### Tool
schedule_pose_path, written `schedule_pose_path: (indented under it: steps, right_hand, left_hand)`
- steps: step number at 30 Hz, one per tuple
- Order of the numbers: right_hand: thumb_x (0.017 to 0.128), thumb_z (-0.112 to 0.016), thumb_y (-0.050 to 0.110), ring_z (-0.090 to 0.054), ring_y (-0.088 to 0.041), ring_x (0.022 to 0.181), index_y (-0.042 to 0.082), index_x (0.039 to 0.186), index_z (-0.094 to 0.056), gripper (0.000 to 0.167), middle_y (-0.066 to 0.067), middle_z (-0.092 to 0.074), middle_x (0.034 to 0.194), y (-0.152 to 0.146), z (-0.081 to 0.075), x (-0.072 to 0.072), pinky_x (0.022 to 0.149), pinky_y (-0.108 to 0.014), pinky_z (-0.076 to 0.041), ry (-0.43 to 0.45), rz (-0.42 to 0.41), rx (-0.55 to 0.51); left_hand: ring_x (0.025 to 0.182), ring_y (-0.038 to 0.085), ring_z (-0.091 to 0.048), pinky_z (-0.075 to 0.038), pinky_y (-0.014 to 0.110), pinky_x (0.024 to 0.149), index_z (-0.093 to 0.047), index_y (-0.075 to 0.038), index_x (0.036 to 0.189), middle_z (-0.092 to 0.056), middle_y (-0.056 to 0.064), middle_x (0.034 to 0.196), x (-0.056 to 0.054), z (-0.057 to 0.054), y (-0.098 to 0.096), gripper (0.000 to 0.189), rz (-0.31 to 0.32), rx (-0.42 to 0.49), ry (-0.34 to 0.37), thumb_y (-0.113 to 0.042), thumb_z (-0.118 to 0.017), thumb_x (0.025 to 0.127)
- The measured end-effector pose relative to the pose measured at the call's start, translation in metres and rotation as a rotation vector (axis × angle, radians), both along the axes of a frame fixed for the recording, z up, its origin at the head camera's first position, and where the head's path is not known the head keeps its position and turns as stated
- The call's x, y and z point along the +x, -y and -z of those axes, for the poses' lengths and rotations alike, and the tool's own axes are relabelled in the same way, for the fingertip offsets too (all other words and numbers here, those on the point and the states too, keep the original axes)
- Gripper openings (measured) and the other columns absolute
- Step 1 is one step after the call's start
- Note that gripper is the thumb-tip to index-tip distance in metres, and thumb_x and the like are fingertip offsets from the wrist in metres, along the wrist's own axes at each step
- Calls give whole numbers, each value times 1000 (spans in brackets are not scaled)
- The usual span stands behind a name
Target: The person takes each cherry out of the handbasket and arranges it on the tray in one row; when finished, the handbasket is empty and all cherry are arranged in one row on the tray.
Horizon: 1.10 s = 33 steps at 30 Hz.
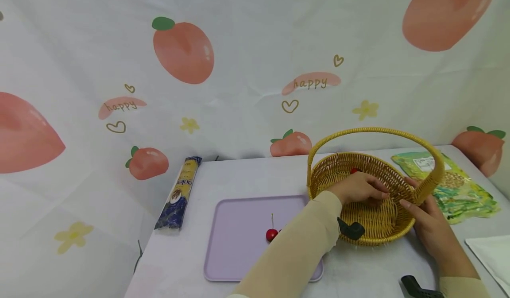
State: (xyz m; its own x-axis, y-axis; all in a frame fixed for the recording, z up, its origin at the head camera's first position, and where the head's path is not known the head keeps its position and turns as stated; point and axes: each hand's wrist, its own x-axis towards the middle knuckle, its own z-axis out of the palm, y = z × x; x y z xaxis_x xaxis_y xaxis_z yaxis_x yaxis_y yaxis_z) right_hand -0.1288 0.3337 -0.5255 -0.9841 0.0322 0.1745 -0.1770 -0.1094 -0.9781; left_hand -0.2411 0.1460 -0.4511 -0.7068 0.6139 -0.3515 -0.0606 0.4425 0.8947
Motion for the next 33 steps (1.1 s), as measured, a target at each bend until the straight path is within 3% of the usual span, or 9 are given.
schedule_pose_path:
  steps: [5, 9, 16, 20, 27, 33]
  right_hand:
    - [116, -46, 5, -15, -14, 156, 27, 175, -26, 66, 4, -15, 175, 2, 0, -1, 106, -13, -30, -7, -4, 5]
    - [116, -47, 6, -19, -16, 154, 27, 175, -27, 66, 2, -15, 174, 4, 0, -2, 102, -13, -35, 7, 3, 14]
    - [116, -48, 7, -23, -17, 152, 28, 175, -26, 66, -1, -17, 172, 7, -1, -3, 104, -14, -33, 16, 3, 17]
    - [116, -47, 6, -22, -17, 153, 27, 175, -27, 66, 0, -17, 173, 7, -1, -2, 106, -14, -31, 7, 5, 15]
    - [116, -47, 7, -22, -14, 152, 29, 175, -27, 65, 2, -17, 173, 4, -2, 0, 108, -15, -29, 18, 15, 23]
    - [117, -46, 8, -18, -14, 154, 29, 175, -26, 65, 2, -14, 174, 1, -3, 1, 112, -15, -24, 17, 13, 19]
  left_hand:
    - [81, 9, -70, -56, 27, 75, -84, -17, 108, -74, -7, 91, 0, -2, 2, 10, -62, 30, -76, -25, -78, 105]
    - [86, 4, -67, -54, 24, 83, -85, -18, 112, -73, -12, 95, -1, -4, 5, 11, -73, 67, -108, -21, -81, 102]
    - [86, 8, -72, -59, 29, 81, -83, -12, 120, -73, -12, 98, 3, -12, 10, 18, -127, 257, -83, -12, -80, 102]
    - [85, 8, -70, -59, 35, 79, -83, -15, 118, -74, -13, 97, 7, -20, 10, 15, -162, 286, -73, -18, -78, 104]
    - [85, 13, -74, -63, 33, 79, -77, -8, 117, -75, -3, 98, 14, -38, 17, 14, -113, 353, -35, -5, -77, 103]
    - [87, 6, -68, -57, 27, 73, -79, -18, 123, -71, -10, 102, 23, -54, 30, 19, -45, 235, -151, -18, -79, 104]
